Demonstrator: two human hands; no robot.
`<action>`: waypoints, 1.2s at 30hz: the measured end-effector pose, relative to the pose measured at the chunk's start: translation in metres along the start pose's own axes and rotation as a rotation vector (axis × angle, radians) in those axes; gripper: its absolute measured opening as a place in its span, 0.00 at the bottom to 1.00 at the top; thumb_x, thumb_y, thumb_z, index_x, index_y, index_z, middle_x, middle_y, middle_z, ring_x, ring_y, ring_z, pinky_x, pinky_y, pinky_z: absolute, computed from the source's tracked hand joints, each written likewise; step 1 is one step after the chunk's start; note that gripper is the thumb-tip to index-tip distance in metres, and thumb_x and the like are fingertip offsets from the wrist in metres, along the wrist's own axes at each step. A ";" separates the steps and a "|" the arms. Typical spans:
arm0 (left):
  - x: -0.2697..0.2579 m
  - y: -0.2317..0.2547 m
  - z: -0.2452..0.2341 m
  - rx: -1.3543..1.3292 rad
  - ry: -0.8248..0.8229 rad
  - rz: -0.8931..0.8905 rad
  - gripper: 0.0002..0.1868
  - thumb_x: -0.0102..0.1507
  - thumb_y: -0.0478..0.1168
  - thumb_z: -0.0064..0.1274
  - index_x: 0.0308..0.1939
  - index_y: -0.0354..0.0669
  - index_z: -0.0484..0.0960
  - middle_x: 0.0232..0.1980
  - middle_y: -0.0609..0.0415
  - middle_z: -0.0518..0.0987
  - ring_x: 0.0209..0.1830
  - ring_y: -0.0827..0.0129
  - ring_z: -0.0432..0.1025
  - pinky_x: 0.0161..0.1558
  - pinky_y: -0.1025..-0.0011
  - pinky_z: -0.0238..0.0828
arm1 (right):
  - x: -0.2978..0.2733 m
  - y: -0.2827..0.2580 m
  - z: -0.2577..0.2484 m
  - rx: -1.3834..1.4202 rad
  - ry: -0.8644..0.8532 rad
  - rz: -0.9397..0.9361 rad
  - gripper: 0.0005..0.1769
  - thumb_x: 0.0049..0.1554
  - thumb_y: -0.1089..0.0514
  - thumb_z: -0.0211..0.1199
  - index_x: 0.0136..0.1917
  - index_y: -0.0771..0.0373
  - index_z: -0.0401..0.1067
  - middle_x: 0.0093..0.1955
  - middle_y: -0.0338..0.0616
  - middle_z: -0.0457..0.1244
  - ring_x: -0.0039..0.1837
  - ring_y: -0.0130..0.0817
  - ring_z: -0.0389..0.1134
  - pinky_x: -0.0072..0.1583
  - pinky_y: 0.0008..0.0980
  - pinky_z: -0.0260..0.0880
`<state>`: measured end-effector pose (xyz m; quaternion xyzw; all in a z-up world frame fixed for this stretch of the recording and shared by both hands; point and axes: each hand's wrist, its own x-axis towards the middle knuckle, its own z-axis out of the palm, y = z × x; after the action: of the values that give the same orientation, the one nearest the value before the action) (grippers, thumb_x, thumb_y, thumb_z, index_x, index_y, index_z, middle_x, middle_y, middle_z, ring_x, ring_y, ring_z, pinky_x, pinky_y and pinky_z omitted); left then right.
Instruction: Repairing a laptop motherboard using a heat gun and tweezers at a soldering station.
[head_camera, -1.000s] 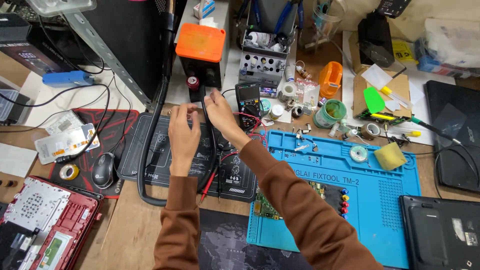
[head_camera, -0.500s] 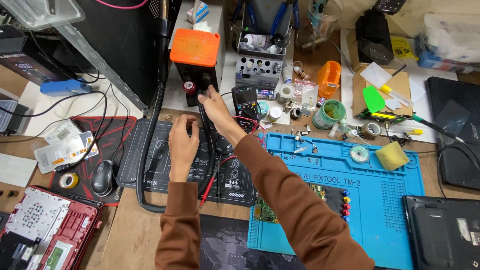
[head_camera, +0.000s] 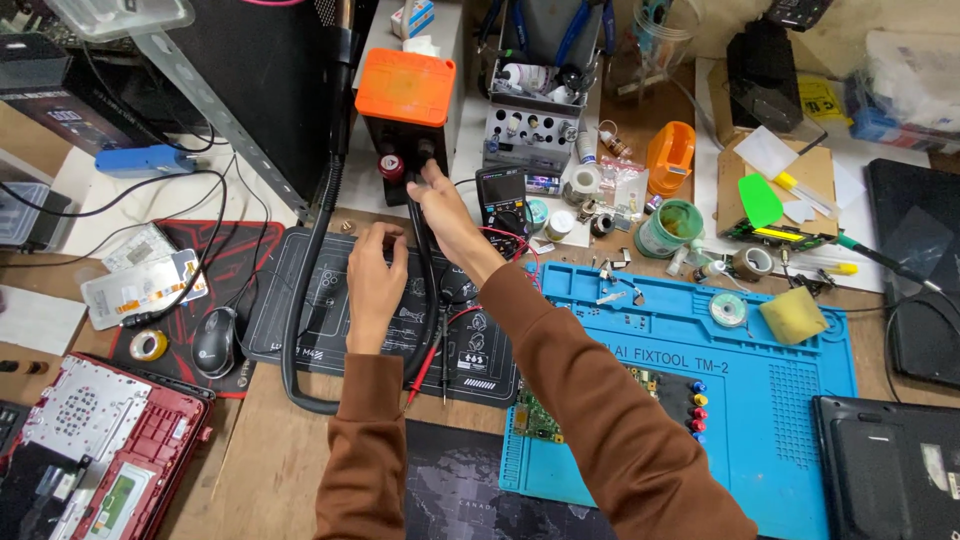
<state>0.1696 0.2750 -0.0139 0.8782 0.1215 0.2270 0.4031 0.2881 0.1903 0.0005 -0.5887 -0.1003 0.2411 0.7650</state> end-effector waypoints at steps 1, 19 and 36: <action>0.000 0.001 -0.001 0.002 0.003 -0.002 0.05 0.70 0.36 0.47 0.48 0.41 0.77 0.41 0.43 0.75 0.46 0.39 0.75 0.43 0.52 0.75 | 0.001 0.003 -0.002 0.000 -0.004 0.000 0.44 0.65 0.60 0.50 0.83 0.72 0.28 0.85 0.71 0.27 0.84 0.66 0.25 0.79 0.63 0.28; -0.003 0.004 0.004 0.120 -0.038 0.057 0.06 0.69 0.34 0.49 0.49 0.38 0.78 0.41 0.42 0.76 0.46 0.42 0.75 0.44 0.53 0.75 | -0.039 -0.019 -0.018 -0.413 -0.082 -0.164 0.48 0.65 0.53 0.57 0.84 0.67 0.30 0.82 0.71 0.40 0.80 0.66 0.47 0.75 0.60 0.52; -0.004 -0.009 0.010 0.154 -0.041 0.065 0.06 0.69 0.38 0.50 0.49 0.43 0.77 0.43 0.48 0.75 0.50 0.46 0.72 0.48 0.51 0.68 | -0.024 -0.019 -0.030 -0.527 -0.104 -0.228 0.42 0.67 0.51 0.55 0.84 0.66 0.38 0.83 0.67 0.42 0.72 0.63 0.61 0.68 0.54 0.69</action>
<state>0.1710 0.2731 -0.0271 0.9146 0.1017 0.2121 0.3289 0.2852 0.1496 0.0128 -0.7389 -0.2643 0.1491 0.6016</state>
